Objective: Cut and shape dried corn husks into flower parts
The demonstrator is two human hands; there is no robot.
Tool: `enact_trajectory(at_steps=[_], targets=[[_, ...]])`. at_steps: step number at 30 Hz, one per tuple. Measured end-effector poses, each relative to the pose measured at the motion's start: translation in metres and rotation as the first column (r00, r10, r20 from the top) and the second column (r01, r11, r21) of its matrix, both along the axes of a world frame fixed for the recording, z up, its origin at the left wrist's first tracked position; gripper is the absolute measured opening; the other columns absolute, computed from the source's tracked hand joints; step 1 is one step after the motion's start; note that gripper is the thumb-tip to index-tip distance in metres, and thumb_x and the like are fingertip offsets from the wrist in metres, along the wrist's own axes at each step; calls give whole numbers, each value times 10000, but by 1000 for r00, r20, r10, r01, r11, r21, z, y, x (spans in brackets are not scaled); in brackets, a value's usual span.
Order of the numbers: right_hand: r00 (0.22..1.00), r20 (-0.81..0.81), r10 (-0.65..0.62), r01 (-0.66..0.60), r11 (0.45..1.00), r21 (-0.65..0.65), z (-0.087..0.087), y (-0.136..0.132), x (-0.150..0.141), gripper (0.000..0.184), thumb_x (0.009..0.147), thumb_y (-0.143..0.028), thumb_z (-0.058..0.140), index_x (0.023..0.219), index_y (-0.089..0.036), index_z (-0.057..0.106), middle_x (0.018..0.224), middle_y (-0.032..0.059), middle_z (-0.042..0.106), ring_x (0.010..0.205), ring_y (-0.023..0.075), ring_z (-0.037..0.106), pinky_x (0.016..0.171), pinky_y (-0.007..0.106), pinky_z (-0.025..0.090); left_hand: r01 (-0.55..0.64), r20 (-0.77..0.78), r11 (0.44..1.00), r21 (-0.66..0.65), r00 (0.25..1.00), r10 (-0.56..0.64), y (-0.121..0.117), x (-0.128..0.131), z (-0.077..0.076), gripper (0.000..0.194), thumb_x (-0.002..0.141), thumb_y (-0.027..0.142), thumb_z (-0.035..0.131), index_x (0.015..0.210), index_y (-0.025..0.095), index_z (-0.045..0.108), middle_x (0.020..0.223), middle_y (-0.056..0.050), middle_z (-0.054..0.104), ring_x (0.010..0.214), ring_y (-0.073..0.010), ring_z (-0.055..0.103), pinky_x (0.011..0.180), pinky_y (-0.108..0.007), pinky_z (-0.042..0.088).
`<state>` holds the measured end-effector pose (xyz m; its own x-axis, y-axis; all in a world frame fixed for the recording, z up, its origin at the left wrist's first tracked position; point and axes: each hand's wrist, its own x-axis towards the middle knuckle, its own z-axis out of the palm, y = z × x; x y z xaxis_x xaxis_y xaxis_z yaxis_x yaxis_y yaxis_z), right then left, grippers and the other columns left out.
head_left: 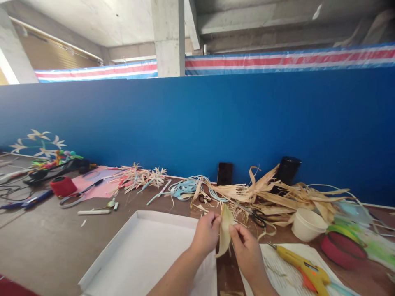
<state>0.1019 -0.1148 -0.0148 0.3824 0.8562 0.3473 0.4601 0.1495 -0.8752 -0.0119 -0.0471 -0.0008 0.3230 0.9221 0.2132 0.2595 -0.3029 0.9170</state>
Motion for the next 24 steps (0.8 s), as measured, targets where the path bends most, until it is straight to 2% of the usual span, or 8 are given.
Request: enact_trajectory(at_steps=[2,5,7,10,15,18,22,24], targets=[[999,33,-5,5,1000,7,-1,-1,-4,246,833,-389,454,703,-208,559,599,3,565,575,167,516,554,256,405,56,31,989,-136,998,-52,7,-3,0,215,782,309,452,640,158,508,523,19,496,504,-100,456,505,-207,329],[995,103,7,-12,999,48,-5,-2,-15,190,824,-348,472,729,-210,561,664,20,594,607,170,535,576,261,408,140,49,908,-394,990,-132,16,-11,0,215,769,357,467,681,163,492,371,80,355,319,-61,300,383,-183,238],[991,131,21,-28,998,50,-8,-3,-24,144,803,-325,500,733,-215,561,693,26,602,612,169,540,571,260,407,195,62,887,-419,981,-186,19,-18,1,230,748,385,497,691,163,485,366,77,386,293,-54,292,352,-174,228],[993,107,50,-53,998,17,-8,-5,-34,129,784,-326,521,725,-218,560,678,18,598,593,165,538,550,256,400,260,110,866,-428,965,-236,21,-27,6,296,704,440,555,693,152,489,400,66,433,307,-56,358,355,-175,288],[980,-151,133,-142,989,-48,3,-6,-34,190,805,-358,486,780,-195,579,675,13,631,616,167,569,578,249,416,368,279,834,-412,922,-269,17,-28,13,384,611,453,674,737,134,499,532,31,529,430,-71,485,447,-190,389],[968,-215,129,-142,989,-46,7,-5,-30,198,789,-363,500,735,-191,581,652,6,628,600,161,562,571,243,412,322,272,853,-410,936,-222,14,-22,12,403,543,393,733,735,141,483,575,23,550,471,-84,503,469,-208,417],[973,-211,91,-107,992,-66,6,-3,-22,197,766,-367,520,703,-191,584,636,-5,613,573,146,529,557,235,398,148,159,918,-368,983,-94,10,-14,9,271,665,393,611,703,143,513,496,49,468,388,-61,399,400,-195,348],[974,-217,67,-92,990,-108,5,-2,-16,210,755,-384,526,723,-190,600,583,-18,586,537,139,504,517,228,379,66,63,953,-297,997,-49,9,-12,7,219,723,364,536,711,146,540,484,47,460,389,-64,386,402,-194,319]])
